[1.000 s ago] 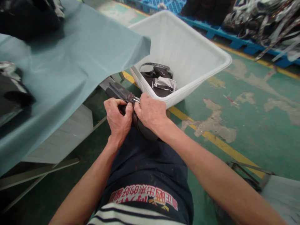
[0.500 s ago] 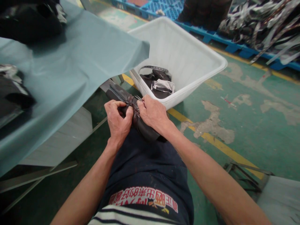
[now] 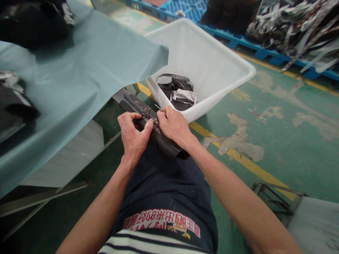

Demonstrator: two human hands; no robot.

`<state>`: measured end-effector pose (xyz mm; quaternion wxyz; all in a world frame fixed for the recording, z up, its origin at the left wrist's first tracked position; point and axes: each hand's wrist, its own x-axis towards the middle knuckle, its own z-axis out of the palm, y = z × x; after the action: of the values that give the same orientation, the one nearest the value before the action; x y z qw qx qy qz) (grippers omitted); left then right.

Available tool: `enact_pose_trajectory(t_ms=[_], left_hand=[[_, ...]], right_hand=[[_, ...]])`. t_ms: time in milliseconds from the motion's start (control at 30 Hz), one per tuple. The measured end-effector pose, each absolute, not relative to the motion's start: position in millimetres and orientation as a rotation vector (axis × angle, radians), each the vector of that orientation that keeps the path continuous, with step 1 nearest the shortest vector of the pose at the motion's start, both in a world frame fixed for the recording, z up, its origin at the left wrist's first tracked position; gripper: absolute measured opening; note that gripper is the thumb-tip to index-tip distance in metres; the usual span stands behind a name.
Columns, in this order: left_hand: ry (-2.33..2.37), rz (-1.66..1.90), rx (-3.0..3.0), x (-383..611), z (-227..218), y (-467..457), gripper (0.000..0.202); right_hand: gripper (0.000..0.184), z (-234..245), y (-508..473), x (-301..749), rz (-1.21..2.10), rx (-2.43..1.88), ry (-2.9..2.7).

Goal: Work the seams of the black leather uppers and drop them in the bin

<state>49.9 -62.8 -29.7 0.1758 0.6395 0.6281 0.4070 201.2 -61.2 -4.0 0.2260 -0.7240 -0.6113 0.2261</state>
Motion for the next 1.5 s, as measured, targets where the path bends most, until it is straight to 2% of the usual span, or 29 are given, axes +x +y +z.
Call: enact_pose_trajectory(t_ms=[167, 667, 833, 1000, 1200, 1500], left_hand=[[1.778, 1.176, 1.786, 53, -27, -62, 0.025], [1.834, 0.967, 1.913, 58, -20, -61, 0.032], [1.709, 1.065, 1.9, 50, -26, -59, 0.029], [1.581, 1.154, 1.907, 42, -31, -58, 0.013], [1.829, 1.049, 1.873, 58, -25, -66, 0.041], [1.855, 1.007, 1.879, 60, -24, -67, 0.044]], right_hand=[[0.037, -4, -61, 201, 0.609, -1.997, -1.697], [0.034, -3, -60, 203, 0.647, -2.012, -1.737], [0.036, -2, -57, 204, 0.714, -1.998, -1.724], [0.037, -2, -57, 203, 0.665, -2.021, -1.7], [0.037, -5, -58, 205, 0.696, -1.993, -1.666], [0.039, -5, -61, 204, 0.692, -1.97, -1.648]])
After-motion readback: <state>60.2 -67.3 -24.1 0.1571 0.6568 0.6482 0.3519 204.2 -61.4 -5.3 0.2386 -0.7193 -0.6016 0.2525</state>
